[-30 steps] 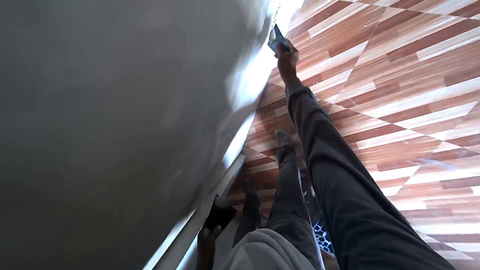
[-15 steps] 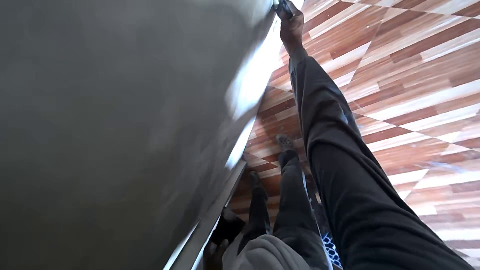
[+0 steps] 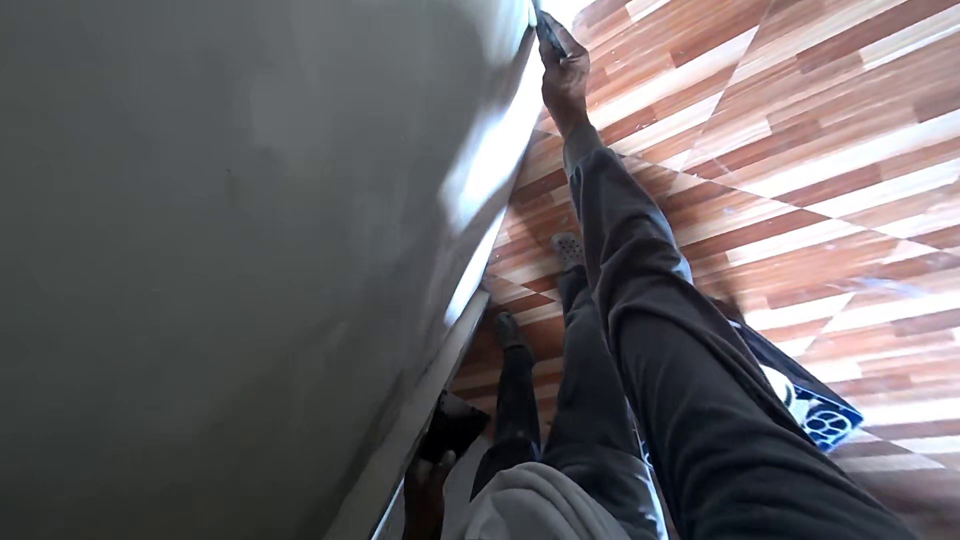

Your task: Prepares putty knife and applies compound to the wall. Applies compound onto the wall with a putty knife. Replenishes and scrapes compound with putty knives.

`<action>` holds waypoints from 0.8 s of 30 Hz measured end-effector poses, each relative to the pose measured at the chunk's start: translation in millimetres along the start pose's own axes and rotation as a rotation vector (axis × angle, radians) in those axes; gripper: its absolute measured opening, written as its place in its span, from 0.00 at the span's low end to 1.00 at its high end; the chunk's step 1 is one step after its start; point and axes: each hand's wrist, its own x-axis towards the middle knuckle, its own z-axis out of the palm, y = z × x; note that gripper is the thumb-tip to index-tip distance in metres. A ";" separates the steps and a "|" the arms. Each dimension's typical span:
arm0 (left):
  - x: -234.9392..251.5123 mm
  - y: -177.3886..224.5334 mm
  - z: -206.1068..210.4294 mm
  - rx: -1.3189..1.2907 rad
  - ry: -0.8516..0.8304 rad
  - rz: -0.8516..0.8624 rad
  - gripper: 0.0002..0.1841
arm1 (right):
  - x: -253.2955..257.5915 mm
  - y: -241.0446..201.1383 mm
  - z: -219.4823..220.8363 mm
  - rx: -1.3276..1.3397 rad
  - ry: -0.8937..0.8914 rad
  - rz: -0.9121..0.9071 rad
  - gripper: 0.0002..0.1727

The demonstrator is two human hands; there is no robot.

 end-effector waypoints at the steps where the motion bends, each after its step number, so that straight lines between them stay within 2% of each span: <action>1: 1.9 -13.4 -4.2 -0.030 -0.020 0.036 0.26 | -10.8 -0.7 1.2 -0.006 0.000 0.005 0.19; 3: 0.9 -20.5 -6.2 -0.044 -0.034 0.057 0.26 | -30.6 -0.9 4.1 -0.011 -0.004 0.005 0.20; 6: -9.5 4.6 3.2 -0.008 -0.011 0.008 0.25 | -59.2 -3.2 7.6 -0.048 -0.014 0.038 0.20; 9: -5.5 -15.5 -1.9 -0.070 -0.071 0.041 0.25 | -89.2 -4.6 12.0 -0.085 -0.037 0.124 0.20; 14: -9.3 -14.5 -0.4 0.001 -0.076 0.067 0.26 | -139.0 -24.2 17.2 -0.101 -0.072 0.280 0.20; 19: -6.7 -14.1 3.1 -0.030 -0.082 0.076 0.24 | -187.2 -38.0 23.7 -0.107 -0.104 0.309 0.21; 24: -6.7 -9.8 12.5 -0.088 -0.056 0.121 0.22 | -240.7 -47.6 31.2 -0.032 -0.111 0.250 0.21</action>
